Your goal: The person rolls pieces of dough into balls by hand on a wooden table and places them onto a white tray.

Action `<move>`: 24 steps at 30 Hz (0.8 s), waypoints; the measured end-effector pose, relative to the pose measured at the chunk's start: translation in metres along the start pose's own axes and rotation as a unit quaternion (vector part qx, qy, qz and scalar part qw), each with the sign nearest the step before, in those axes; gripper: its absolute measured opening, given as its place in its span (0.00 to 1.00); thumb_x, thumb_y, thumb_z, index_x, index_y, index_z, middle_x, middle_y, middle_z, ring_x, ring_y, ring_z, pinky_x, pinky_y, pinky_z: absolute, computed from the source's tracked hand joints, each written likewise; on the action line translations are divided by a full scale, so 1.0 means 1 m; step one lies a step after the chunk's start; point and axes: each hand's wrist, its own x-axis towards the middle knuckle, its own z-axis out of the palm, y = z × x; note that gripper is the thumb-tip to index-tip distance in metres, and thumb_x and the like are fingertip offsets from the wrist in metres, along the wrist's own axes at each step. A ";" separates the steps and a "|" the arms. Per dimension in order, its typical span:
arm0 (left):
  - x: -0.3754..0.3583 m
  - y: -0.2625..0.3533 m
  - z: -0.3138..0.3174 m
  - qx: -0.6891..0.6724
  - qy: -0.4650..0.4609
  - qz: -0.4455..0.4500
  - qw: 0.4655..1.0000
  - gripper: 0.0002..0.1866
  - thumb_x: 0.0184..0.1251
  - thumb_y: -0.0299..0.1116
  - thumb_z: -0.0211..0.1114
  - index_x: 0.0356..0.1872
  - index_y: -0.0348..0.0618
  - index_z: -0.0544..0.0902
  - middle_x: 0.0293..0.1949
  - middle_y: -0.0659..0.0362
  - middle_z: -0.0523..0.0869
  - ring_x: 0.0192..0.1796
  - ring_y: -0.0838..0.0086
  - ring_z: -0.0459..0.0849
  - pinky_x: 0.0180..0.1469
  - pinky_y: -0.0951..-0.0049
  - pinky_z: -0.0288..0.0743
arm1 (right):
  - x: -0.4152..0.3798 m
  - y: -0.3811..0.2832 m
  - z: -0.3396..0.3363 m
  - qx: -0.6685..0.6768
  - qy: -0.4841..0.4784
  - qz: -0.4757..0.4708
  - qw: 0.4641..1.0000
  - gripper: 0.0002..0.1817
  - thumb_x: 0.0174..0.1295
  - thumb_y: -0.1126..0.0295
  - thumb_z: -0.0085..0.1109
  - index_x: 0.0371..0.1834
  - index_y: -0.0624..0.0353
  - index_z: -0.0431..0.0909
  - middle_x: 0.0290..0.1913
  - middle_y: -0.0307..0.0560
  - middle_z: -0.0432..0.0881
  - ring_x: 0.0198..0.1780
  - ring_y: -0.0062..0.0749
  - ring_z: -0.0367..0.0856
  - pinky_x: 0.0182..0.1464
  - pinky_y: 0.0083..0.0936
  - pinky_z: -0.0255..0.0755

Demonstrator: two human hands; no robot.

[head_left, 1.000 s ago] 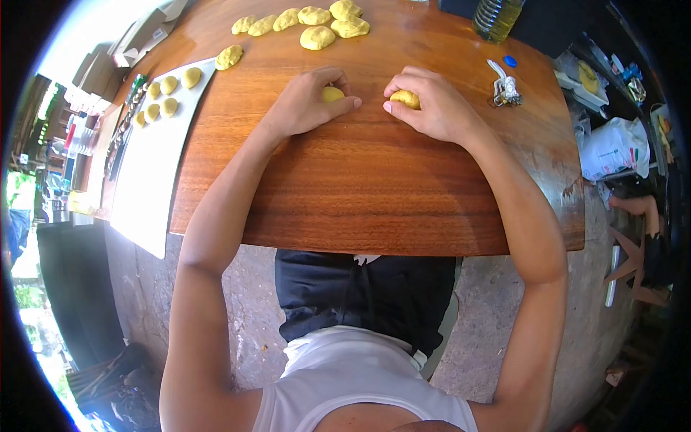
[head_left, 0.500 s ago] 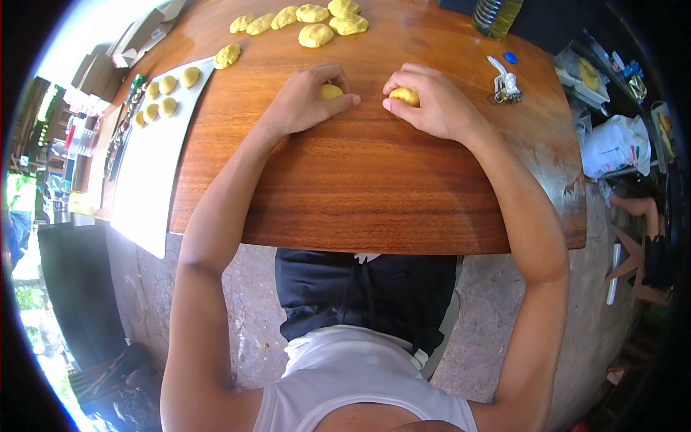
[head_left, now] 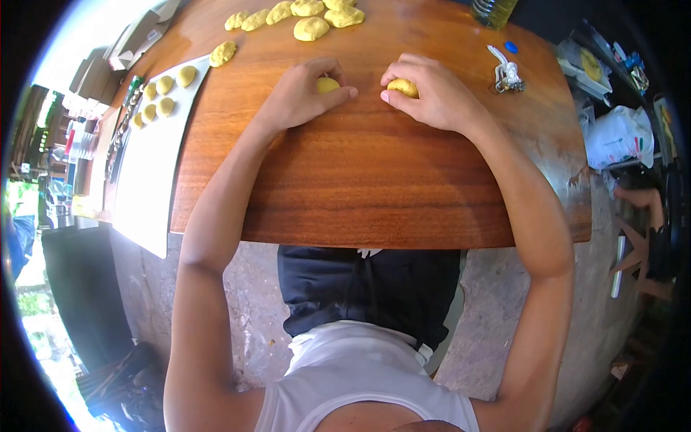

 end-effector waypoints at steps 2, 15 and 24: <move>0.000 0.002 -0.001 -0.003 -0.003 -0.008 1.000 0.15 0.67 0.39 0.78 0.38 0.37 0.86 0.37 0.55 0.90 0.42 0.68 0.87 0.51 0.66 0.80 | 0.000 0.000 0.000 0.001 -0.001 0.007 1.000 0.12 0.71 0.63 0.69 0.47 0.61 0.84 0.45 0.52 0.84 0.48 0.48 0.83 0.52 0.40 0.77; 0.000 0.005 -0.002 0.014 -0.007 -0.014 1.000 0.15 0.68 0.39 0.78 0.40 0.37 0.87 0.38 0.55 0.91 0.45 0.71 0.87 0.54 0.68 0.79 | -0.001 0.001 0.001 -0.005 0.009 -0.008 1.000 0.13 0.70 0.60 0.69 0.44 0.59 0.85 0.43 0.52 0.84 0.49 0.51 0.83 0.51 0.44 0.77; -0.001 0.000 0.000 -0.004 0.001 -0.007 1.000 0.13 0.69 0.37 0.77 0.40 0.37 0.86 0.37 0.58 0.89 0.44 0.74 0.85 0.54 0.70 0.78 | -0.002 0.001 0.002 -0.010 0.004 0.000 1.000 0.12 0.71 0.61 0.68 0.45 0.59 0.85 0.43 0.49 0.83 0.48 0.49 0.83 0.51 0.42 0.77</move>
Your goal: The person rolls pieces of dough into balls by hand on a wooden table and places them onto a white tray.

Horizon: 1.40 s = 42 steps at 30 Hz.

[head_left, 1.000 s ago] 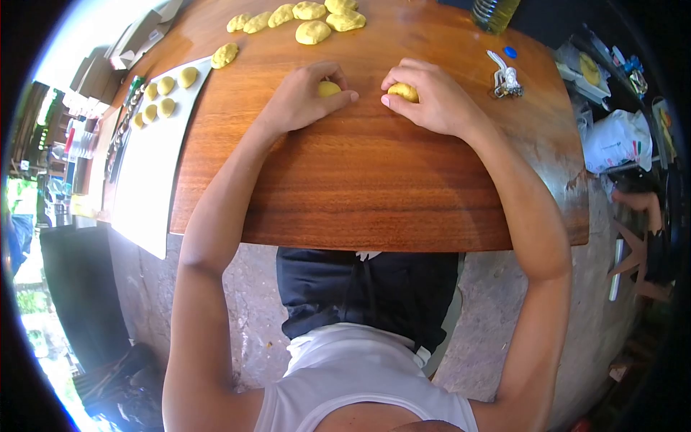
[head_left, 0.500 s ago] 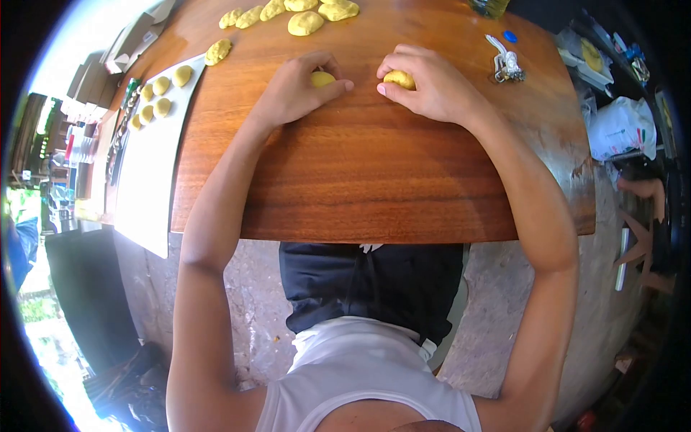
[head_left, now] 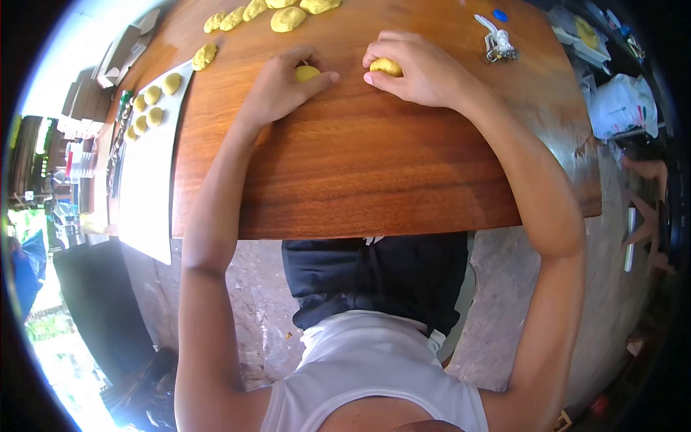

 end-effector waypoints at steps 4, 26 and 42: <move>0.001 -0.003 0.000 0.009 -0.005 -0.003 1.000 0.13 0.69 0.37 0.77 0.40 0.37 0.86 0.37 0.59 0.89 0.45 0.74 0.85 0.54 0.70 0.78 | 0.000 -0.001 0.001 -0.004 -0.008 0.008 1.000 0.12 0.73 0.62 0.67 0.46 0.60 0.84 0.43 0.48 0.83 0.48 0.47 0.83 0.51 0.42 0.76; 0.003 -0.001 -0.003 0.028 -0.018 -0.031 0.999 0.17 0.67 0.43 0.78 0.40 0.37 0.89 0.35 0.56 0.91 0.39 0.71 0.86 0.48 0.68 0.80 | 0.001 -0.012 -0.009 -0.024 -0.014 -0.001 1.000 0.11 0.69 0.65 0.68 0.41 0.64 0.86 0.47 0.59 0.86 0.51 0.53 0.85 0.55 0.45 0.79; 0.002 -0.007 -0.001 0.028 0.001 0.002 1.000 0.18 0.68 0.45 0.78 0.40 0.38 0.89 0.36 0.55 0.91 0.39 0.70 0.86 0.49 0.67 0.79 | 0.003 -0.011 -0.011 -0.024 -0.034 0.014 0.999 0.12 0.70 0.64 0.68 0.43 0.64 0.86 0.47 0.58 0.85 0.51 0.52 0.85 0.54 0.45 0.78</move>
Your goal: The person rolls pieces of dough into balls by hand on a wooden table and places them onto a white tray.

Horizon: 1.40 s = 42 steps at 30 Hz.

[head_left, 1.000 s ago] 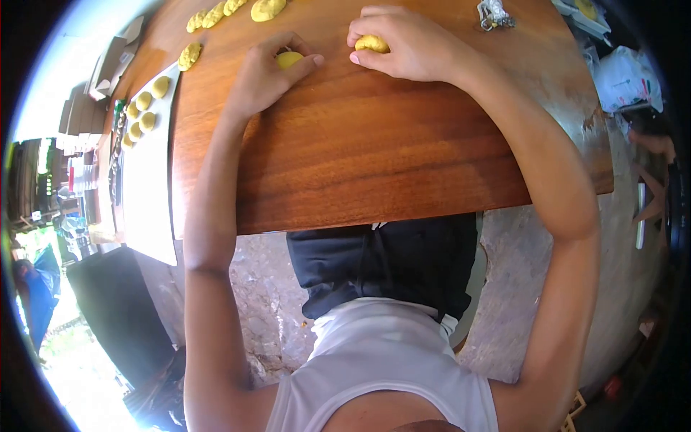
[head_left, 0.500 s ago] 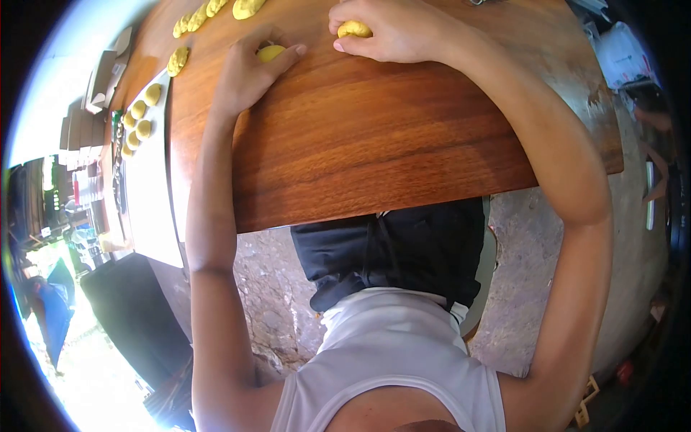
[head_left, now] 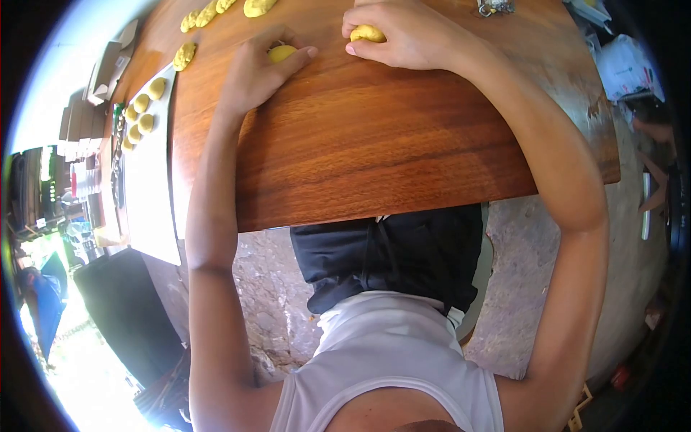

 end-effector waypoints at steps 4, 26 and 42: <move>0.001 -0.002 0.000 -0.004 0.000 0.011 1.000 0.18 0.68 0.45 0.78 0.40 0.38 0.89 0.35 0.55 0.91 0.38 0.70 0.86 0.49 0.66 0.80 | -0.001 0.000 0.000 0.001 -0.002 0.007 1.000 0.12 0.70 0.64 0.68 0.43 0.63 0.86 0.47 0.58 0.85 0.51 0.52 0.84 0.55 0.45 0.78; -0.001 0.007 -0.003 0.018 -0.026 -0.010 0.999 0.15 0.72 0.41 0.76 0.41 0.38 0.86 0.38 0.60 0.89 0.44 0.76 0.83 0.54 0.70 0.76 | -0.001 -0.001 0.000 0.008 -0.008 0.008 1.000 0.11 0.70 0.64 0.68 0.44 0.63 0.87 0.47 0.57 0.85 0.52 0.52 0.84 0.55 0.44 0.78; 0.001 -0.002 0.000 -0.001 -0.006 0.009 1.000 0.19 0.67 0.47 0.79 0.40 0.38 0.89 0.34 0.54 0.91 0.39 0.69 0.88 0.47 0.65 0.80 | -0.001 -0.001 0.000 -0.001 -0.003 0.007 1.000 0.11 0.70 0.64 0.68 0.43 0.63 0.87 0.46 0.56 0.85 0.50 0.51 0.84 0.54 0.43 0.79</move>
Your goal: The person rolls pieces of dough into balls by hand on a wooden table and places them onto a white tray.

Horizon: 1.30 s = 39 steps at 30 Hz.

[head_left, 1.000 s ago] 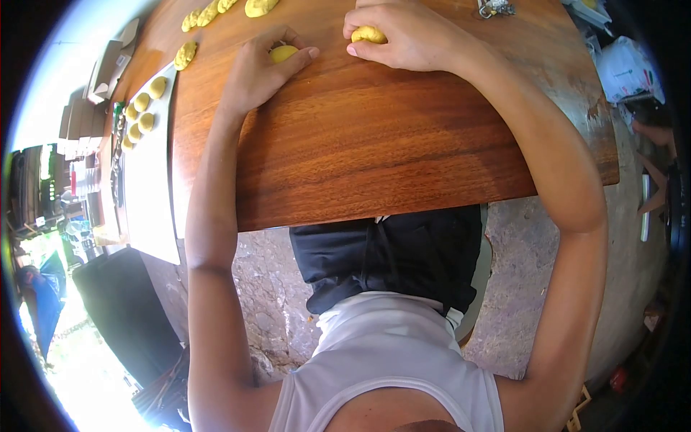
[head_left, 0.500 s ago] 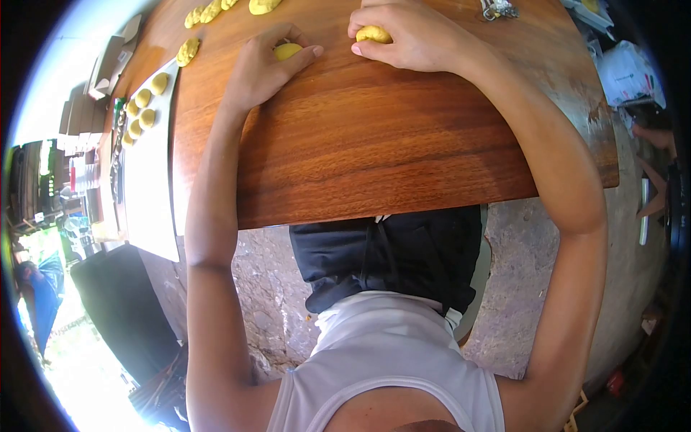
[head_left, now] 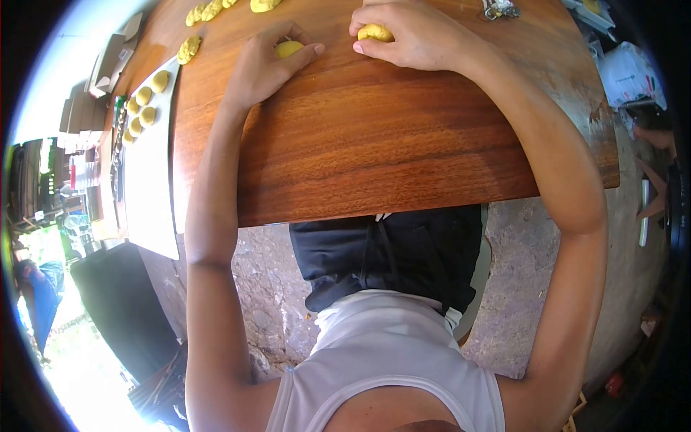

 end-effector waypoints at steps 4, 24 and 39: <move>0.001 -0.006 0.001 0.004 0.002 0.010 1.000 0.20 0.68 0.48 0.78 0.40 0.38 0.89 0.34 0.54 0.92 0.38 0.68 0.88 0.47 0.65 0.81 | 0.000 0.001 0.000 0.002 0.001 -0.008 1.000 0.12 0.70 0.64 0.68 0.44 0.63 0.87 0.46 0.57 0.85 0.50 0.51 0.84 0.54 0.43 0.79; -0.002 0.003 -0.001 0.014 -0.005 0.006 1.000 0.14 0.71 0.41 0.76 0.40 0.38 0.87 0.36 0.62 0.89 0.41 0.78 0.83 0.50 0.73 0.76 | -0.002 -0.002 -0.001 -0.012 0.000 -0.001 1.000 0.12 0.70 0.65 0.68 0.44 0.64 0.87 0.47 0.57 0.85 0.51 0.50 0.85 0.55 0.43 0.80; 0.000 0.007 -0.003 0.039 -0.009 -0.043 0.998 0.18 0.66 0.44 0.78 0.41 0.37 0.89 0.39 0.55 0.92 0.44 0.70 0.88 0.53 0.68 0.80 | -0.002 -0.002 0.000 -0.011 -0.008 -0.003 1.000 0.11 0.70 0.64 0.68 0.43 0.63 0.86 0.47 0.58 0.85 0.52 0.51 0.84 0.56 0.43 0.80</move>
